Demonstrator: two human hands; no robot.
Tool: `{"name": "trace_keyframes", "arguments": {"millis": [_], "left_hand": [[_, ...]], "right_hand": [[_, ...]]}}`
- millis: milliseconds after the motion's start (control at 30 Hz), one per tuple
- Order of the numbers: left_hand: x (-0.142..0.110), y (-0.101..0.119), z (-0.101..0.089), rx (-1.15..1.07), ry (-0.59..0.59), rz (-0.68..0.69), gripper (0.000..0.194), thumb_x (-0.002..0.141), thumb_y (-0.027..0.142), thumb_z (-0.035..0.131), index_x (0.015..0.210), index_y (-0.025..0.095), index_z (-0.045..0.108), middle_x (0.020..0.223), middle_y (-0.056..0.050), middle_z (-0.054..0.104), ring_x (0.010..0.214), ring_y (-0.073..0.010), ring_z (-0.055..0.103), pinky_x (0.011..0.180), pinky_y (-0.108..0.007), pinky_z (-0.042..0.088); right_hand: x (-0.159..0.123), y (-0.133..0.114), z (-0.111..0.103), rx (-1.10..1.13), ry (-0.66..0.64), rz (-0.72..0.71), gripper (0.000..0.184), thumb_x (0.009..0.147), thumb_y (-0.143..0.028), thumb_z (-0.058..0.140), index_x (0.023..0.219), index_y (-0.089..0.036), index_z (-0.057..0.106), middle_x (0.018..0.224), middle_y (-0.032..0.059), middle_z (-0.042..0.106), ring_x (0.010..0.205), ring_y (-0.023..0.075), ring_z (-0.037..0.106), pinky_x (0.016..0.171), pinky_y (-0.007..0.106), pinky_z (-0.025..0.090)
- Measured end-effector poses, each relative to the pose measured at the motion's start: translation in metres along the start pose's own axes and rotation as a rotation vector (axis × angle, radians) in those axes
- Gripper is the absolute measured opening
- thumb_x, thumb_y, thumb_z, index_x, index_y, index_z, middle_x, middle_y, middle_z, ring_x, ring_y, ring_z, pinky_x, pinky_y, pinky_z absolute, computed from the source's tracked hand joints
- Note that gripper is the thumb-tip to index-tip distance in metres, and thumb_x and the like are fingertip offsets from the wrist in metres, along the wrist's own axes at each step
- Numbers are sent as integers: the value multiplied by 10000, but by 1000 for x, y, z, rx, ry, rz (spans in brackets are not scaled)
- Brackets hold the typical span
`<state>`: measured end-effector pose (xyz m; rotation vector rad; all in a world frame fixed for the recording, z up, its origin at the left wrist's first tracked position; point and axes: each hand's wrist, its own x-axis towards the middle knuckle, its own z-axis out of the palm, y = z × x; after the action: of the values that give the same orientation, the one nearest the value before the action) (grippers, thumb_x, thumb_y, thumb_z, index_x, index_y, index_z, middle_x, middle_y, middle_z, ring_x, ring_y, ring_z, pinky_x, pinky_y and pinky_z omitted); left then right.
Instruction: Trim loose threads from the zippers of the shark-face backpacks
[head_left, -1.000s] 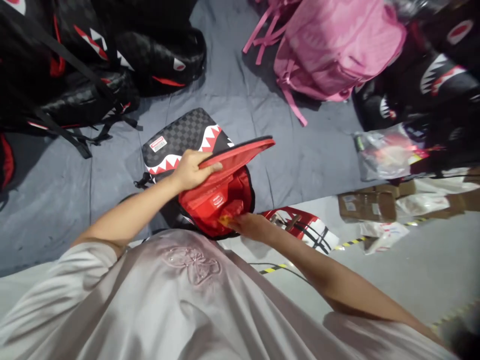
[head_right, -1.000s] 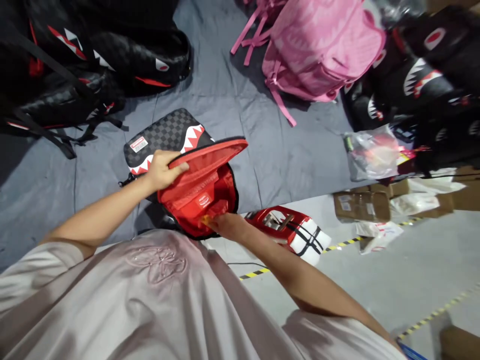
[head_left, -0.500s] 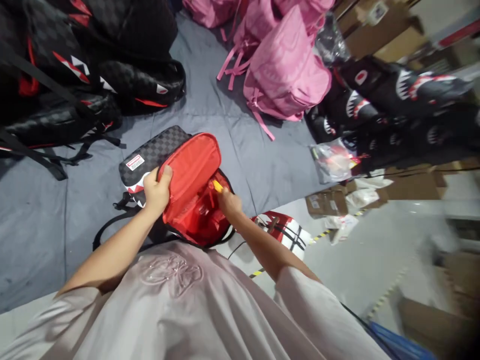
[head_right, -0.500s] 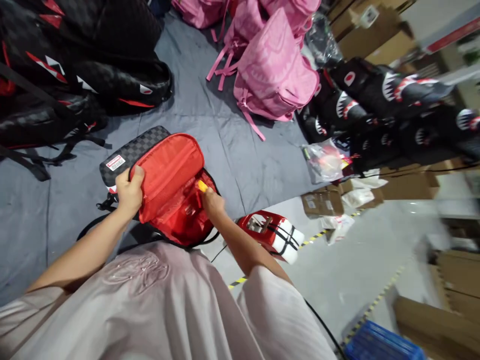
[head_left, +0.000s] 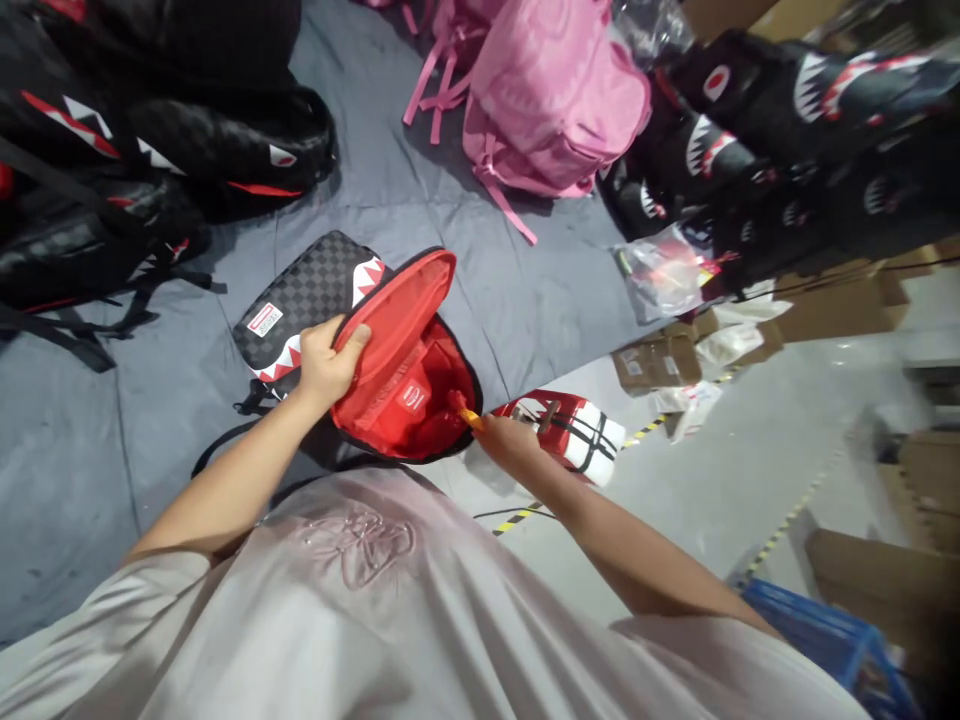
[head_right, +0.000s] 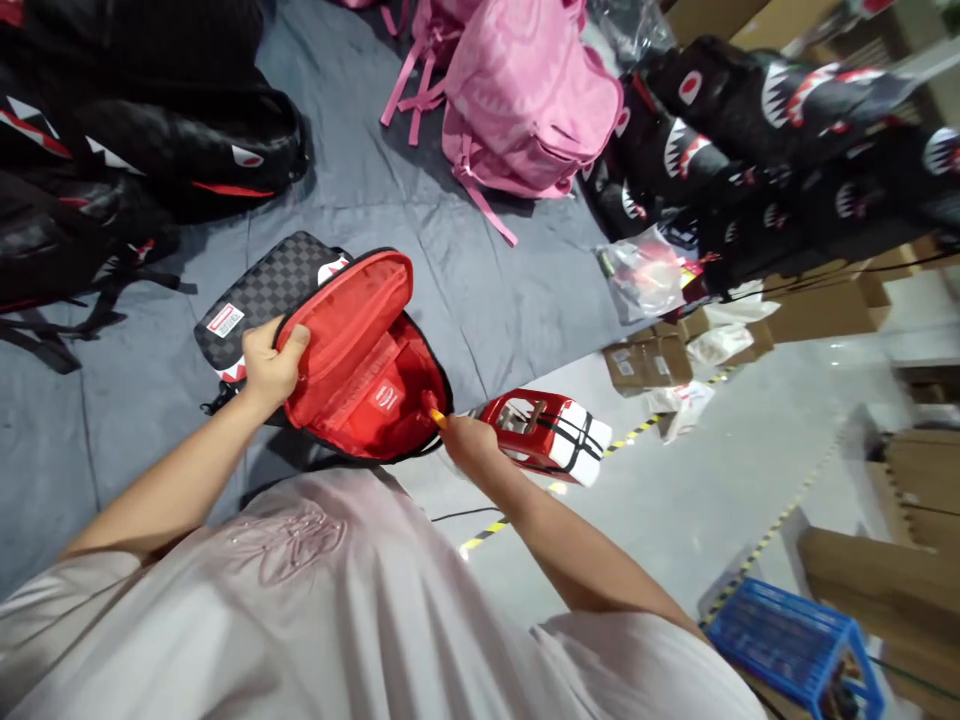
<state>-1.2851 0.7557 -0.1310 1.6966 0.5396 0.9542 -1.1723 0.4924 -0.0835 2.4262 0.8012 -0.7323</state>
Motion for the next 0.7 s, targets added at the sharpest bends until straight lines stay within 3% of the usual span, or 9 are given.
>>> {"name": "trace_keyframes", "arguments": {"millis": [267,467,600,700], "left_hand": [[1,20,21,32,-233,207,561,908,577,532,547,196,336,493,60,286,452,-68,251,462,-246,220],[0,18,20,70,-140,223,546,925,549,524,557,195,333,509,58,274,472,-74,244,475,-255,210],[-4,16,26,81,-216,289,563,898,547,570,537,193,322,485,65,266,445,-67,241,468,-259,207],[-4,12,25,110,-182,294,576,899,574,558,542,194,314,495,66,251,455,-69,224,473,-267,194]], "right_hand": [[37,-66,33,144,-2,-221,493,1027,-513,385,1348,-167,523,1090,160,741,1034,271,708,844,293,493],[44,-60,62,254,46,-183,484,1056,-462,306,1297,-103,525,996,180,747,904,259,737,811,299,495],[59,-86,69,377,112,-280,462,1015,-529,434,1267,-164,563,1081,146,748,1010,264,713,829,287,483],[83,-106,68,488,166,-266,465,998,-520,481,1283,-162,563,1088,149,748,1002,262,710,814,283,478]]}}
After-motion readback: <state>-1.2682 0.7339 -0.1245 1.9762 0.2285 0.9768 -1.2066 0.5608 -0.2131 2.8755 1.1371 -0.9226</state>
